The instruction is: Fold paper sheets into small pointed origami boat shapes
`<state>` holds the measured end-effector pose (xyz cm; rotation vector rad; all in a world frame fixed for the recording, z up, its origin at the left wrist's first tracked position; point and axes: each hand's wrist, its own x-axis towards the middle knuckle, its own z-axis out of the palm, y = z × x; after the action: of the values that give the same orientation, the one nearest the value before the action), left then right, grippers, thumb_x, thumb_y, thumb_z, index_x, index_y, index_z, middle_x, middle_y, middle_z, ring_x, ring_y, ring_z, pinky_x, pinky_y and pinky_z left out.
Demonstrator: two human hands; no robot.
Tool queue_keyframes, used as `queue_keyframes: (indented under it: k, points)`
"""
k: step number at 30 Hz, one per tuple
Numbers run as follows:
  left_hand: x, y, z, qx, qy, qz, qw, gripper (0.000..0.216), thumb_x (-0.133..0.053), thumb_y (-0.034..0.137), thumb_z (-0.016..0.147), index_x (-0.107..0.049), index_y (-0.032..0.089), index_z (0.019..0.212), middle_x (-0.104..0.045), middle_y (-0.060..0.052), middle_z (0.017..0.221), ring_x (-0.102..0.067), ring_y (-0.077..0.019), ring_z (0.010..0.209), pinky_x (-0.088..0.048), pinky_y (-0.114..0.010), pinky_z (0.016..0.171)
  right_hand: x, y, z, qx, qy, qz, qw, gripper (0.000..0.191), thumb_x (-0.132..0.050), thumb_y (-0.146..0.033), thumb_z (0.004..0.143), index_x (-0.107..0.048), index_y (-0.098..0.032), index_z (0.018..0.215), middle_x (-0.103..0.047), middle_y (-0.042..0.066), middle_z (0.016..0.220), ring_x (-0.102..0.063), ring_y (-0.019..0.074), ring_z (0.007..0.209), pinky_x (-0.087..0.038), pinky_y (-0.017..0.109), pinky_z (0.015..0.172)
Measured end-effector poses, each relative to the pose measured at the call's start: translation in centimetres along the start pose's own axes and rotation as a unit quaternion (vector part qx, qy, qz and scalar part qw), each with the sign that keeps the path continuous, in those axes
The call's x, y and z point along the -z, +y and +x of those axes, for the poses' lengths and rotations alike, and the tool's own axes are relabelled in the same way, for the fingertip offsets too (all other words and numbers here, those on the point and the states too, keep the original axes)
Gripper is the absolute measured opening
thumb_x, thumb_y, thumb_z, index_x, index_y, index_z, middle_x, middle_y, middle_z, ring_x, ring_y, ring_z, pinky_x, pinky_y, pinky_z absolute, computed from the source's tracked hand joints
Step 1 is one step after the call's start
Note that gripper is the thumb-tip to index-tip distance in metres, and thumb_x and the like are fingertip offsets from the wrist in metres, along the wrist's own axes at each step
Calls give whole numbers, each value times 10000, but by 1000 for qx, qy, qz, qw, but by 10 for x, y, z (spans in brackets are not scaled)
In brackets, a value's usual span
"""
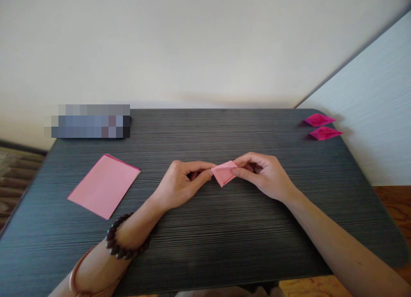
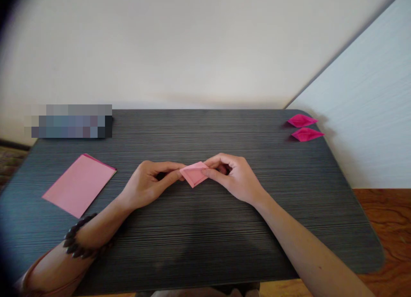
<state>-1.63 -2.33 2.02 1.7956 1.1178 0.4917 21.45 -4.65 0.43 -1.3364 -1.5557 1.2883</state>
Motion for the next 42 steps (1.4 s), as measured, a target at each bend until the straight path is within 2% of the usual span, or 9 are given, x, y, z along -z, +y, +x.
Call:
queue_keyframes:
  k: [7, 11, 14, 19, 24, 29, 36, 39, 42]
  points:
    - [7, 7, 0, 0, -58, -32, 998, 266, -546, 330, 855, -704, 174, 1001, -711, -18, 843, -573, -120, 655, -399, -203, 557, -1, -6, -2, 9, 4, -63, 998, 194, -678, -390, 775, -708, -243, 899, -703, -5, 791, -496, 105, 594, -370, 253, 547]
    - [5, 7, 1, 17, -33, -15, 999, 249, -572, 362, 839, -718, 193, 949, -688, 14, 725, -477, -78, 537, -315, -189, 475, -1, -7, -2, 19, 4, -91, 996, 194, -678, -393, 774, -715, -239, 887, -679, -19, 721, -435, 91, 564, -338, 242, 528]
    - [4, 5, 2, 29, -26, -18, 999, 246, -573, 370, 840, -725, 195, 923, -678, 15, 695, -520, -86, 572, -348, -178, 502, -1, -8, -1, 18, -4, -88, 996, 204, -673, -395, 777, -715, -233, 895, -680, -17, 725, -446, 90, 567, -343, 239, 532]
    - [4, 4, 2, 11, -30, 8, 999, 235, -560, 361, 848, -719, 191, 881, -668, 23, 668, -526, -85, 562, -350, -179, 499, -1, -8, 0, 19, -11, -90, 996, 212, -671, -394, 779, -715, -226, 901, -684, -13, 733, -471, 92, 577, -350, 244, 544]
    - [-2, 6, 1, -21, -38, 22, 999, 221, -576, 379, 840, -710, 212, 893, -701, 31, 748, -563, -92, 616, -380, -183, 539, -6, -10, -2, 34, -40, -118, 992, 193, -645, -396, 803, -719, -245, 899, -686, -25, 733, -495, 91, 600, -342, 252, 562]
    - [-3, 4, 1, 10, -44, -14, 999, 247, -563, 407, 851, -717, 220, 899, -725, 26, 804, -611, -114, 689, -419, -185, 582, -9, -13, -2, 30, -35, -123, 991, 207, -647, -414, 798, -721, -245, 892, -685, -26, 733, -485, 85, 579, -336, 248, 544]
    - [-1, 5, 2, 26, -36, -34, 998, 235, -586, 379, 840, -713, 184, 808, -706, 24, 726, -580, -96, 637, -402, -175, 564, -8, -15, -1, 42, -40, -156, 986, 179, -616, -374, 830, -715, -230, 868, -643, -29, 709, -475, 80, 581, -351, 239, 549]
    - [-1, 5, 1, 24, -35, -27, 999, 236, -588, 379, 839, -712, 181, 811, -707, 22, 731, -582, -99, 644, -404, -178, 570, -8, -12, -2, 60, -40, -153, 986, 174, -609, -360, 839, -713, -223, 869, -626, -25, 697, -477, 81, 582, -354, 237, 545]
    - [-3, 5, 1, 6, -37, -12, 999, 227, -584, 381, 844, -716, 198, 861, -716, 26, 769, -601, -105, 672, -413, -185, 594, -9, -10, -2, 108, -33, -156, 981, 162, -609, -332, 844, -709, -206, 859, -614, -15, 682, -489, 86, 591, -364, 237, 553]
